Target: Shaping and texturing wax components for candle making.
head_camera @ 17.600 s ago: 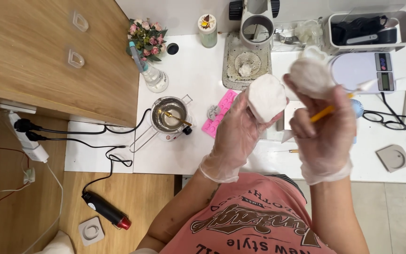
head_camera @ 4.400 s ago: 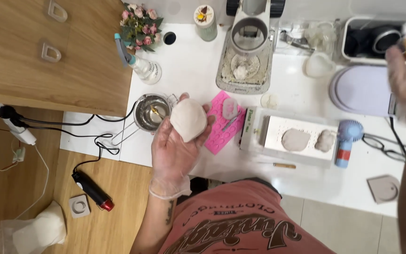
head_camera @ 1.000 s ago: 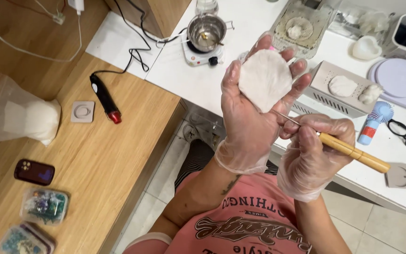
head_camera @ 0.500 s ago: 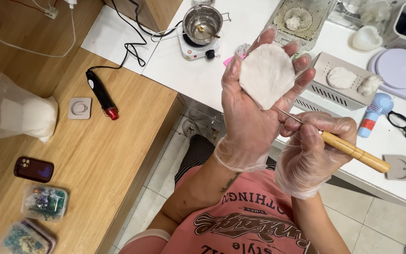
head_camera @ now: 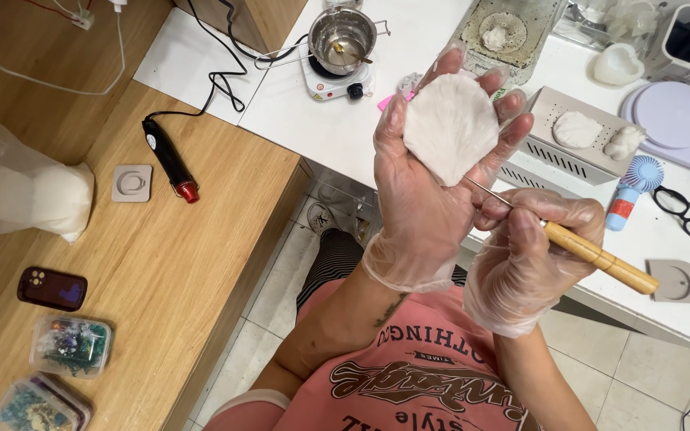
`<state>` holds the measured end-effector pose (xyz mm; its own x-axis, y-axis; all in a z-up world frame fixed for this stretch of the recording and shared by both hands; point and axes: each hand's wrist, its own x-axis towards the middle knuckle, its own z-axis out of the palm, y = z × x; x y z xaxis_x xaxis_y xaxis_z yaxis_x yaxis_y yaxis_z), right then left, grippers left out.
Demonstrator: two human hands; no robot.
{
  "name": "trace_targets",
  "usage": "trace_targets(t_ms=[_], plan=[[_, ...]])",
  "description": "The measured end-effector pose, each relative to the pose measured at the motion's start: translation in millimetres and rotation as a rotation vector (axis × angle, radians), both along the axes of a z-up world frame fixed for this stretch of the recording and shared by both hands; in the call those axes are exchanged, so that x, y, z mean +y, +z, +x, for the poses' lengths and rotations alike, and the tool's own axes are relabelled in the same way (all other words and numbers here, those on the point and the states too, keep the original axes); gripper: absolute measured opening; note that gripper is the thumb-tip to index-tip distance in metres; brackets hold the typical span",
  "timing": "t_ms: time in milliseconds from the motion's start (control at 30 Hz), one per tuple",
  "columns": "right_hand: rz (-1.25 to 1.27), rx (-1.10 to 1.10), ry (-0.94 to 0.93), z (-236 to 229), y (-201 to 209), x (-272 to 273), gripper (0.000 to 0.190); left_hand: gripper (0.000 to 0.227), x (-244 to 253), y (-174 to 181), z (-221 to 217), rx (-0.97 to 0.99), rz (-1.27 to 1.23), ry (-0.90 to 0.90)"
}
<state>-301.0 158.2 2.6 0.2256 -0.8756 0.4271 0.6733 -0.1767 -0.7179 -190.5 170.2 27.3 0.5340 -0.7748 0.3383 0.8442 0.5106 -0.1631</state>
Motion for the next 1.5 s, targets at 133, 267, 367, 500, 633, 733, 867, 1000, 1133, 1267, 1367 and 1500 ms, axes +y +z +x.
trace_targets(t_ms=[133, 267, 367, 500, 633, 733, 867, 1000, 1133, 1267, 1367, 1500], plan=[[-0.018, -0.003, 0.012, -0.7, -5.7, -1.4, 0.026, 0.049, 4.1, 0.9, 2.6, -0.011, 0.014, 0.013], [-0.031, 0.011, 0.034, 0.8, -4.6, -0.5, 0.025, 0.050, 5.1, 0.0, 4.6, 0.021, 0.000, 0.005], [-0.021, 0.013, 0.037, 1.6, -5.7, -0.3, 0.024, 0.050, 5.2, -1.5, 5.6, 0.029, 0.005, 0.005], [0.027, 0.005, 0.028, 5.5, -3.5, -1.3, 0.023, 0.050, 1.1, -4.9, 7.7, 0.057, -0.007, -0.014], [0.044, 0.005, 0.035, 5.6, -5.3, -3.0, 0.023, 0.052, -1.0, -6.2, 9.1, 0.091, -0.009, -0.037], [0.066, 0.007, 0.053, 5.5, -3.4, -4.2, 0.022, 0.051, -2.0, -7.2, 8.9, 0.096, 0.007, -0.046], [0.064, 0.042, 0.027, 6.6, -1.4, -4.6, 0.020, 0.051, -2.9, -10.6, 7.9, 0.083, 0.043, -0.034], [0.044, 0.050, 0.000, 7.3, -1.8, -6.2, 0.021, 0.051, -5.1, -14.4, 7.0, 0.073, 0.054, -0.028], [0.033, 0.038, -0.002, 7.3, -1.8, -6.6, 0.021, 0.048, -5.6, -15.1, 6.3, 0.060, 0.055, -0.023], [0.028, 0.022, -0.006, 7.5, -3.6, -8.1, 0.021, 0.050, -5.2, -14.3, 5.4, 0.061, 0.082, -0.020], [0.034, 0.005, 0.005, 7.1, -4.7, -9.5, 0.021, 0.052, -5.4, -14.2, 4.5, 0.072, 0.090, -0.024], [0.034, 0.012, -0.014, 7.6, -4.9, -9.4, 0.021, 0.052, -5.6, -15.3, 4.5, 0.078, 0.086, -0.025]])
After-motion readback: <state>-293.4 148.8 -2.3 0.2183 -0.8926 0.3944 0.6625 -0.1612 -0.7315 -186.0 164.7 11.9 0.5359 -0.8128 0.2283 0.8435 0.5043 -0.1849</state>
